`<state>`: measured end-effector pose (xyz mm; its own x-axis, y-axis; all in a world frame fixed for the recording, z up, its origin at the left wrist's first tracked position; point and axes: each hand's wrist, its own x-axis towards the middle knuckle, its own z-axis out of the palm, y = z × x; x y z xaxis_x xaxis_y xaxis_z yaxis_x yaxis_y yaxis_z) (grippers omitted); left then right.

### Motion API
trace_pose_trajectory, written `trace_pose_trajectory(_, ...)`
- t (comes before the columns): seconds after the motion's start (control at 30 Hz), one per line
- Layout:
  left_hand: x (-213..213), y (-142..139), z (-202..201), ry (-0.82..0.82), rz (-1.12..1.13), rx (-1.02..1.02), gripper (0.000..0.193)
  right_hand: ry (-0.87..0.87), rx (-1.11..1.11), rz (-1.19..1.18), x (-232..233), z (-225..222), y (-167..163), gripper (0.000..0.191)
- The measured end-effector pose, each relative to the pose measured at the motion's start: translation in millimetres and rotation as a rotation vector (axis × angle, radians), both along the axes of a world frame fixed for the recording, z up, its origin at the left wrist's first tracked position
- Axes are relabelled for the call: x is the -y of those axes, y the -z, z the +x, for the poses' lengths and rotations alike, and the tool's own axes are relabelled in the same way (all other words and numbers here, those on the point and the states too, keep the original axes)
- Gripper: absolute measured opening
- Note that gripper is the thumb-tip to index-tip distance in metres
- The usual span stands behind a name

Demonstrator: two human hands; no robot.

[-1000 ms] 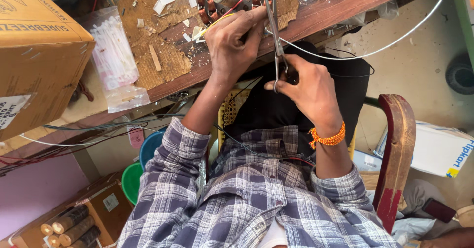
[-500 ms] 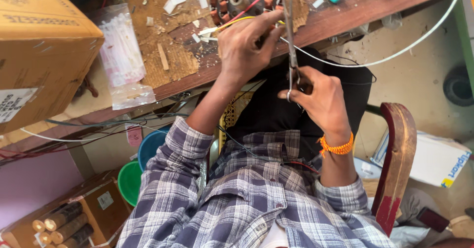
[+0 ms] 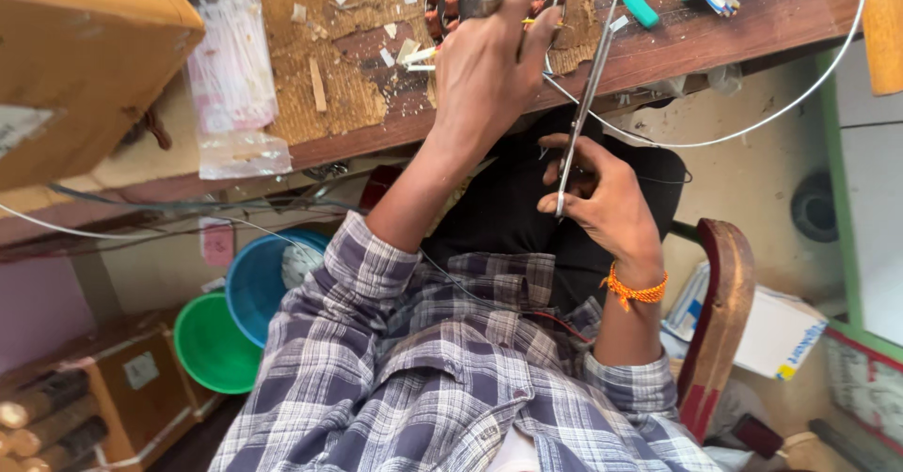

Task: The person is wiring an electrical component, likely a motor stator. They insert and twist colored wires into the copper windings, using pliers to cut and adjust the wires. The work is performed at a cluttered workbench with various tools and parts visible.

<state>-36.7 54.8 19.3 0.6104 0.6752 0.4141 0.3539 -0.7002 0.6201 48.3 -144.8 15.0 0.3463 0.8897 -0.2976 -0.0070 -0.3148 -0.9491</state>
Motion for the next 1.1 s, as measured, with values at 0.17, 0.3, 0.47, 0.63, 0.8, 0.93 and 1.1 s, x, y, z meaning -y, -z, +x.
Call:
trace_pose_trajectory(0.17, 8, 4, 12, -0.110, 0.052, 0.058, 0.024, -0.029, 0.016, -0.019, 2, 5, -6, 0.064)
trace_pose_trajectory(0.3, 16, 8, 11, -0.123, 0.123, 0.257, 0.019, -0.039, -0.026, -0.043, 2, 12, -10, 0.059)
trace_pose_trajectory(0.47, 18, 8, 8, -0.079, 0.121, 0.314, 0.017, -0.051, 0.136, -0.062, -14, 12, -17, 0.054)
trace_pose_trajectory(0.63, 18, 7, 7, -0.072, 0.094, 0.338, 0.017, 0.004, 0.407, -0.095, -30, 11, -34, 0.054)
trace_pose_trajectory(0.8, 15, 6, 7, -0.040, 0.059, 0.345, 0.018, 0.014, 0.531, -0.172, -35, 9, -48, 0.049)
trace_pose_trajectory(0.93, 15, 6, 5, -0.031, 0.047, 0.374, 0.017, 0.044, 0.482, -0.175, -35, 9, -55, 0.045)
trace_pose_trajectory(1.1, 15, 6, 5, -0.020, 0.018, 0.387, 0.017, 0.037, 0.484, -0.198, -37, 12, -56, 0.041)
